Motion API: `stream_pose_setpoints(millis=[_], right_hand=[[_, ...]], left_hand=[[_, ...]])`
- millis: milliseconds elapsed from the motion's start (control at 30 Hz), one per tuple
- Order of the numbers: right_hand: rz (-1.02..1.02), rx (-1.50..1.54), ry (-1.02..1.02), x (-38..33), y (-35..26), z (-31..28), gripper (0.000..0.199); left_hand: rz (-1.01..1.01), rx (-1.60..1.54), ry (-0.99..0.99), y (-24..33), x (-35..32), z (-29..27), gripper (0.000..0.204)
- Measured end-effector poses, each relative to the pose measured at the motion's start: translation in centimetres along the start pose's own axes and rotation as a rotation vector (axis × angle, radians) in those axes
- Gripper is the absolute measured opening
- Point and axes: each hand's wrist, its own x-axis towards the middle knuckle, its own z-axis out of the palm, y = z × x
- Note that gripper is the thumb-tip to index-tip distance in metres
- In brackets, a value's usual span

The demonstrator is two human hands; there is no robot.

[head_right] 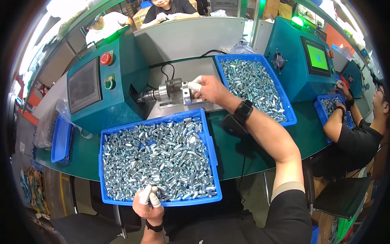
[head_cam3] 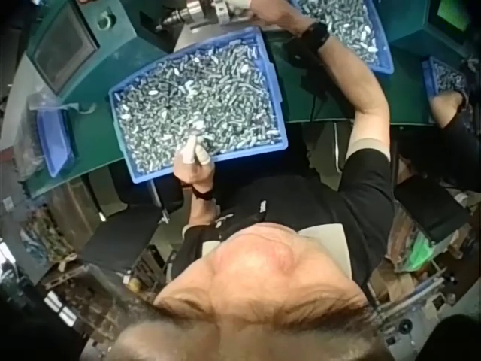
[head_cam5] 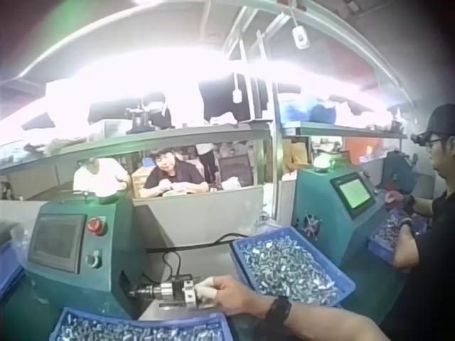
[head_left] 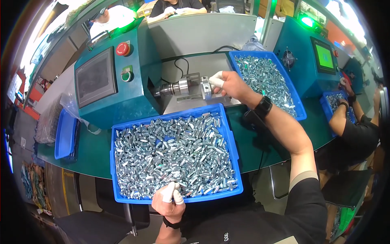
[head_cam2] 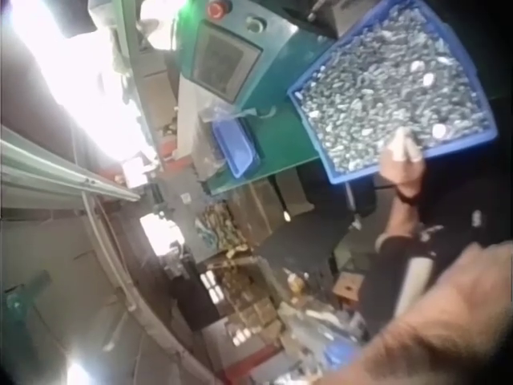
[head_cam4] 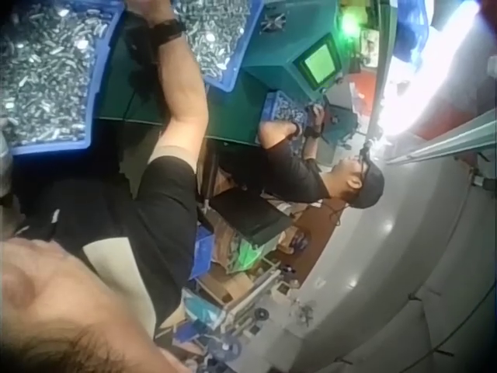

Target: The person picks up a metal part from a blue bin, places it into a machine fixture, and then removes it and places it into a separate blue bin, repeating this process.

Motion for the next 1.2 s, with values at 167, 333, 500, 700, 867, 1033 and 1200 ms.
stream_pose_setpoints(millis=[167, 333, 500, 700, 867, 1033, 1200], right_hand=[[-0.161, -0.456, 0.237, 0.5, -2.5, 2.0, 0.044], [-0.265, -0.986, 0.229, 0.8, -5.3, 3.0, 0.046], [-0.285, -0.987, 0.341, -0.3, -4.8, -0.3, 0.046], [-0.145, -1.354, 0.431, -5.8, -2.1, -8.1, 0.037], [-0.605, -0.878, 0.051, -7.9, -0.7, -2.8, 0.026], [-0.633, -1.047, -0.452, -9.4, -0.4, 4.1, 0.018], [-0.693, -0.989, -0.315, -8.9, -1.2, 3.2, 0.022]], left_hand=[[0.01, 0.014, -0.013, -0.1, 0.1, -0.1, 0.019], [0.004, -0.002, -0.004, 0.0, 0.0, 0.1, 0.019], [-0.006, -0.006, 0.001, -0.4, -0.4, -0.3, 0.019], [0.014, -0.045, -0.017, 0.1, 0.5, -0.3, 0.018], [0.015, -0.033, -0.025, -0.1, 0.4, -0.5, 0.018], [0.016, -0.042, -0.005, -0.1, 0.2, 0.3, 0.02], [0.016, -0.035, 0.001, 0.0, 0.3, 0.1, 0.02]])
